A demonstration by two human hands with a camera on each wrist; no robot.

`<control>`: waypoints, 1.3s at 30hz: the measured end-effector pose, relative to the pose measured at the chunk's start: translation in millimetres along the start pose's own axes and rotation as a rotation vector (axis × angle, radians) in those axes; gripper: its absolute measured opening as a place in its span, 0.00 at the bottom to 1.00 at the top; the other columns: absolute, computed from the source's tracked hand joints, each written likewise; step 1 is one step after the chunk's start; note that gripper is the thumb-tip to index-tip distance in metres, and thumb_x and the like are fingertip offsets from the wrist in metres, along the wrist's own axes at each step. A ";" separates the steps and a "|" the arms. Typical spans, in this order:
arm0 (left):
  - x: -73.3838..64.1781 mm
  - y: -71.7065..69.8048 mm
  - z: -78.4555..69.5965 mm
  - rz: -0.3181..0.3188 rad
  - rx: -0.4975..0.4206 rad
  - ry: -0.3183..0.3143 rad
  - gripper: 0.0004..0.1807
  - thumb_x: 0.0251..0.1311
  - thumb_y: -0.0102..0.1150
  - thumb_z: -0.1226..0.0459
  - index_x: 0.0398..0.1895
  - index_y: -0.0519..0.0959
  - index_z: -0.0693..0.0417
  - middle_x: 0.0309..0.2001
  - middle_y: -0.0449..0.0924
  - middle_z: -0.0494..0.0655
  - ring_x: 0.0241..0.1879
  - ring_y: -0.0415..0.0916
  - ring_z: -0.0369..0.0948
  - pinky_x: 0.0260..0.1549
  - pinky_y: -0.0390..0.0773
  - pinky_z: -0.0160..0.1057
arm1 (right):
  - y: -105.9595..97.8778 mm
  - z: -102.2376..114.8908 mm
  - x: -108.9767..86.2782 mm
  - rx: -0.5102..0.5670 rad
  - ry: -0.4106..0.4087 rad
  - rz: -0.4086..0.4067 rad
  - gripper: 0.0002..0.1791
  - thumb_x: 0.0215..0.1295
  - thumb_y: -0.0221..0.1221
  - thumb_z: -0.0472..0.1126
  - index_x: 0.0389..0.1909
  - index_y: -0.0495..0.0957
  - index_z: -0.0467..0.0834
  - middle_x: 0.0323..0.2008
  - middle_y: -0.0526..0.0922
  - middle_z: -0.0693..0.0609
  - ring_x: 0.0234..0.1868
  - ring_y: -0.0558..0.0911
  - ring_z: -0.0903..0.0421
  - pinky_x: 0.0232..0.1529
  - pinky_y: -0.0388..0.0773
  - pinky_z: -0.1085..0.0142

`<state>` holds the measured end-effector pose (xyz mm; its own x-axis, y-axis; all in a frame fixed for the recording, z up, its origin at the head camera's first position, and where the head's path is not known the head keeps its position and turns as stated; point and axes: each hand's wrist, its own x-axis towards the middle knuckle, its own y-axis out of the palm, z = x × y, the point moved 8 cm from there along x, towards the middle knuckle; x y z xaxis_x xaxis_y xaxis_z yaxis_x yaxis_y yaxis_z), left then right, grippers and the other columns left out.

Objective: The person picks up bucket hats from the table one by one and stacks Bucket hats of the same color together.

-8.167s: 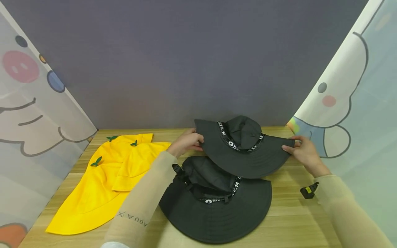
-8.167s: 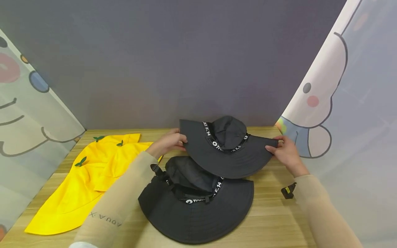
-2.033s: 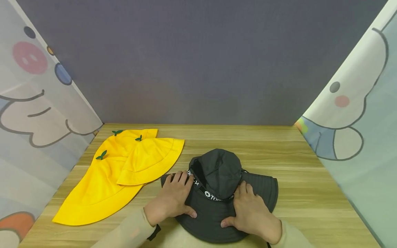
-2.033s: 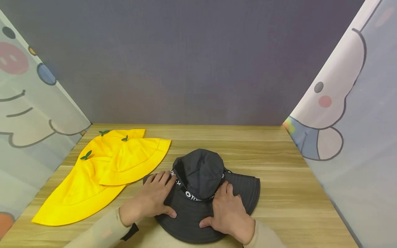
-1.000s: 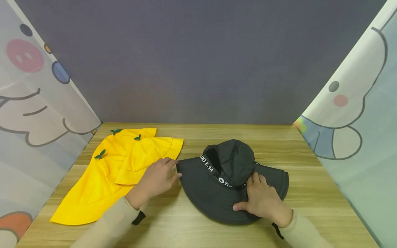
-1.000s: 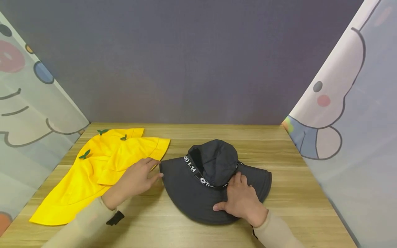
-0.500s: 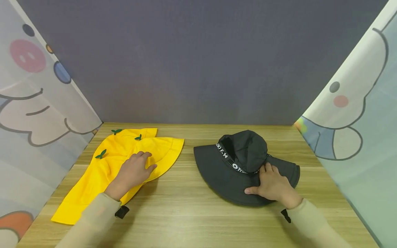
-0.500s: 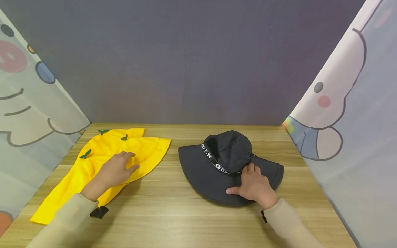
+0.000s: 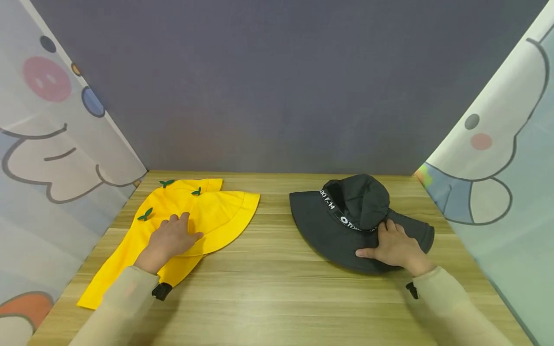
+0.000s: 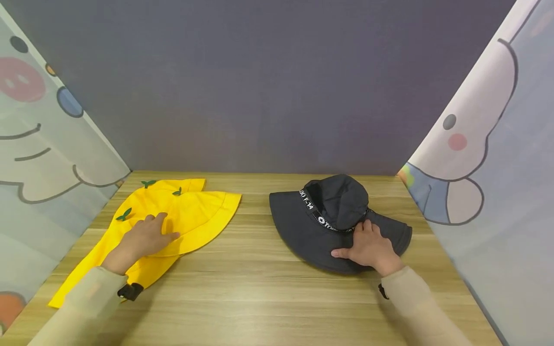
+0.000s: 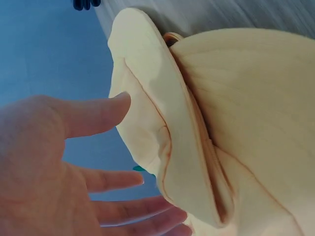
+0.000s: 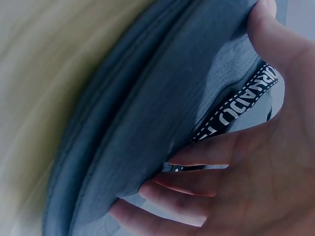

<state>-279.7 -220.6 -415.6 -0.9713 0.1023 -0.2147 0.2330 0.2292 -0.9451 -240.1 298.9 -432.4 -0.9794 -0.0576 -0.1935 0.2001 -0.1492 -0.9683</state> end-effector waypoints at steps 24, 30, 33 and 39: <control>9.3 8.2 25.3 0.126 -0.094 -0.070 0.55 0.62 0.66 0.47 0.69 0.50 0.85 0.60 0.62 0.85 0.45 0.73 0.63 0.43 0.77 0.56 | -5.0 -58.4 25.7 0.047 0.098 0.010 0.77 0.51 0.53 0.85 0.73 0.46 0.19 0.71 0.46 0.18 0.69 0.52 0.19 0.51 0.63 0.22; 10.9 12.4 28.4 0.143 -0.141 -0.083 0.55 0.63 0.66 0.48 0.70 0.48 0.83 0.60 0.59 0.85 0.40 0.72 0.60 0.37 0.78 0.51 | -7.3 -67.7 29.3 0.068 0.125 0.011 0.77 0.52 0.53 0.85 0.73 0.45 0.18 0.71 0.44 0.17 0.69 0.50 0.19 0.51 0.62 0.21; 13.3 13.8 29.4 0.148 -0.147 -0.078 0.53 0.64 0.67 0.51 0.70 0.48 0.82 0.60 0.60 0.85 0.46 0.72 0.64 0.45 0.77 0.57 | -8.4 -69.3 29.7 0.075 0.128 0.007 0.77 0.52 0.54 0.84 0.72 0.44 0.18 0.71 0.44 0.17 0.69 0.49 0.19 0.51 0.62 0.21; 16.7 14.9 30.4 0.183 -0.189 -0.080 0.50 0.66 0.66 0.57 0.71 0.45 0.79 0.59 0.67 0.81 0.49 0.73 0.61 0.49 0.75 0.58 | -12.6 -60.9 27.2 0.064 0.118 -0.014 0.75 0.54 0.54 0.83 0.70 0.48 0.16 0.69 0.51 0.17 0.67 0.54 0.18 0.52 0.64 0.23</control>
<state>-294.0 -244.9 -440.7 -0.9111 0.0838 -0.4036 0.4026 0.3909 -0.8277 -270.9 359.3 -435.0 -0.9777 0.0604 -0.2011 0.1844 -0.2120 -0.9597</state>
